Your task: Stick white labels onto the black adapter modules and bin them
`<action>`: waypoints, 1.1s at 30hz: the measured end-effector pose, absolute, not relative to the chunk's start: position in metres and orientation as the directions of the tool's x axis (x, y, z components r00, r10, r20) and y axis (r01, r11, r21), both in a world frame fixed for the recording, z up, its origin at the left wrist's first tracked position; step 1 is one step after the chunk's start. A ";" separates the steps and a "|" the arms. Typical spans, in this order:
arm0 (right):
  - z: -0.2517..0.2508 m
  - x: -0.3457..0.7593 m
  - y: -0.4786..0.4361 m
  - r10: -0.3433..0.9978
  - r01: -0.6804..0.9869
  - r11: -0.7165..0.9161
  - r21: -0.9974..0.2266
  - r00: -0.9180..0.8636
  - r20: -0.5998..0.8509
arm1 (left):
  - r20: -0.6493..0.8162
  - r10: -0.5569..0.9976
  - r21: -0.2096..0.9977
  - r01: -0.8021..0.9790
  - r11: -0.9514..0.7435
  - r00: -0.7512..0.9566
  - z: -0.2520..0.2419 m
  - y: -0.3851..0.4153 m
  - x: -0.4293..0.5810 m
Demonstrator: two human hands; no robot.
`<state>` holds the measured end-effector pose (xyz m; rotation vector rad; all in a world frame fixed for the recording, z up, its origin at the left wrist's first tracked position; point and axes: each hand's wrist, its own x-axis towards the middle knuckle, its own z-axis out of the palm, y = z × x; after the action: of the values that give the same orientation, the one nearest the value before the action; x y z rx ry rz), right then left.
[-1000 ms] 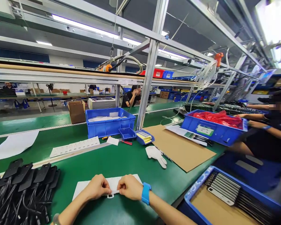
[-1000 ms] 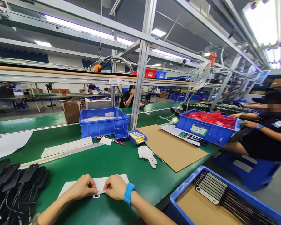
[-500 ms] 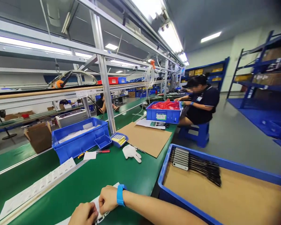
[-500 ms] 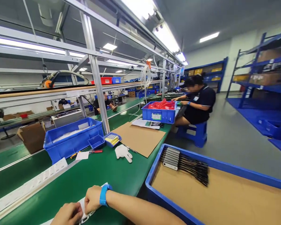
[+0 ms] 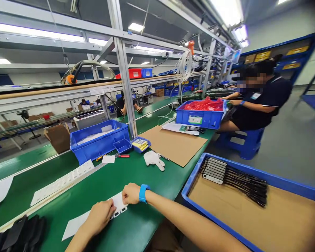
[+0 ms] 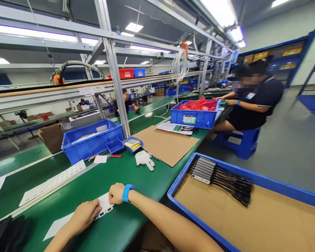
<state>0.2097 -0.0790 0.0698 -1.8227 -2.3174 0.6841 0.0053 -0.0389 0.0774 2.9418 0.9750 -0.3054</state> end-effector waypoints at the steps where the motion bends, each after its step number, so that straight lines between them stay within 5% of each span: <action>1: 0.071 0.211 -0.078 0.942 0.892 0.174 -0.418 -0.274 -0.192 | -0.193 0.584 -0.029 0.590 -0.807 0.788 0.077 -0.039 0.006; 7: 0.076 0.220 -0.073 0.903 0.884 0.206 -0.420 -0.337 -0.266 | -0.187 0.570 -0.020 0.577 -0.817 0.800 0.075 -0.039 0.003; 26: 0.052 0.248 -0.078 0.948 0.916 0.219 -0.336 -0.281 -0.148 | -0.138 0.523 0.054 0.534 -0.844 0.841 0.079 -0.047 0.016; 33: 0.055 0.255 -0.089 0.970 0.903 0.168 -0.395 -0.224 -0.099 | -0.141 0.524 0.086 0.538 -0.839 0.840 0.071 -0.041 0.053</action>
<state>0.2547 -0.0885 0.0551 -1.8366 -2.2601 0.5615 0.0529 -0.0411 0.0712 2.8954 0.8391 -0.1686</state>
